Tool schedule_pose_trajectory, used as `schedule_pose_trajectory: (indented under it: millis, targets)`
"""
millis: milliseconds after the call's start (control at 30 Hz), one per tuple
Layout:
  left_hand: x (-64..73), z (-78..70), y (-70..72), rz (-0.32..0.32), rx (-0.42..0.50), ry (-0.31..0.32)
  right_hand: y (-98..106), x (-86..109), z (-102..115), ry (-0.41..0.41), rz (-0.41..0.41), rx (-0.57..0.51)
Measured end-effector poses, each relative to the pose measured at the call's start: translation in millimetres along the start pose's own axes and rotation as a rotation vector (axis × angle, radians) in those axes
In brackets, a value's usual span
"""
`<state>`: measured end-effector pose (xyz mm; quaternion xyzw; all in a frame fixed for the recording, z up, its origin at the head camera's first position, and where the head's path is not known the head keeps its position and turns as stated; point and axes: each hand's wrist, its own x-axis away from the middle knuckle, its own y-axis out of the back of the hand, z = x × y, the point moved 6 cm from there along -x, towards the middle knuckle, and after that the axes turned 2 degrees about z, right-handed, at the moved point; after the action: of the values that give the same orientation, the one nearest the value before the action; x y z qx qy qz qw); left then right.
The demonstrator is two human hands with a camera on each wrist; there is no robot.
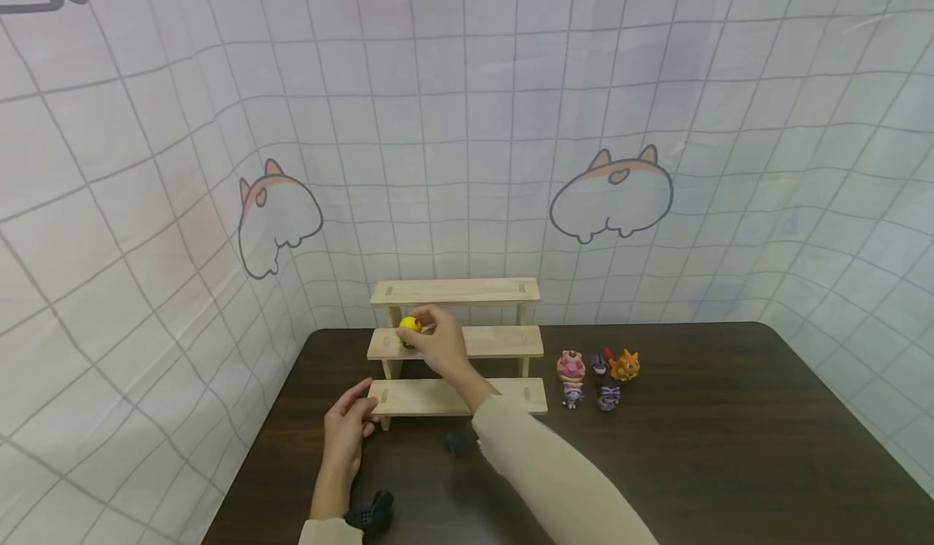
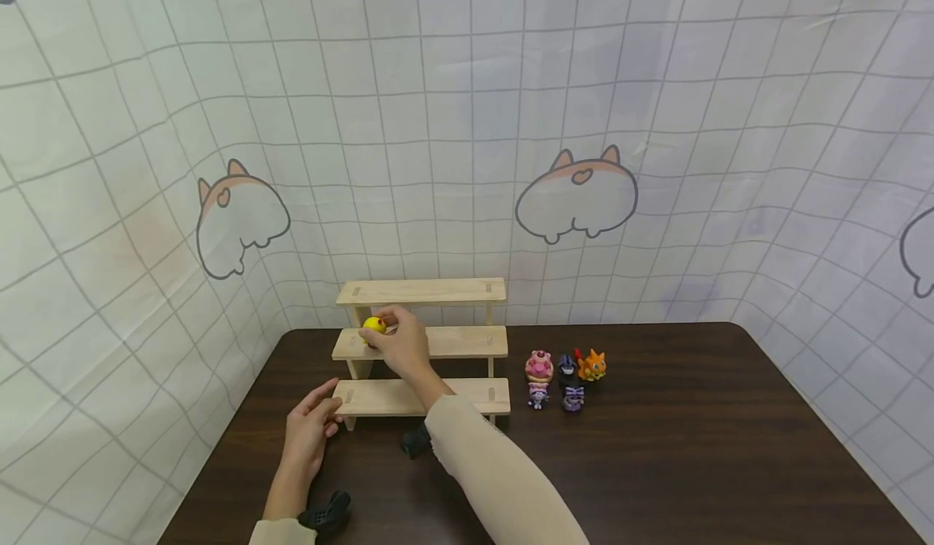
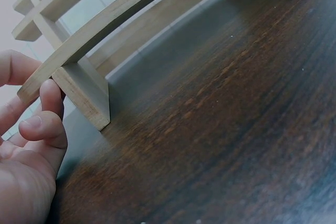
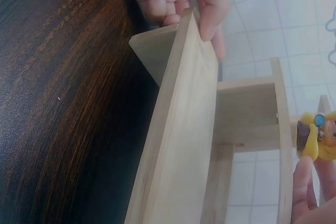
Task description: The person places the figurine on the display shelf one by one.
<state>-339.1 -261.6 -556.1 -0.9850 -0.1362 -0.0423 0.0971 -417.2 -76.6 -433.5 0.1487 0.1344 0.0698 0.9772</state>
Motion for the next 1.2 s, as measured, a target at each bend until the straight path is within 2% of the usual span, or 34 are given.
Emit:
schedule_pose_trajectory:
  millis: [167,367,1200]
  targets:
    - [-2.0,1.4,1.1,-0.001,0.007,0.019,-0.4,-0.4,0.7,-0.007,-0.033,0.02]
    - [-5.1,4.4,2.6,0.001,0.009,0.033,-2.6,-0.4,-0.6,-0.015,-0.036,0.039]
    - [-1.4,2.6,1.8,-0.009,-0.014,-0.014,-12.7,-1.6,-1.0,-0.006,-0.034,0.246]
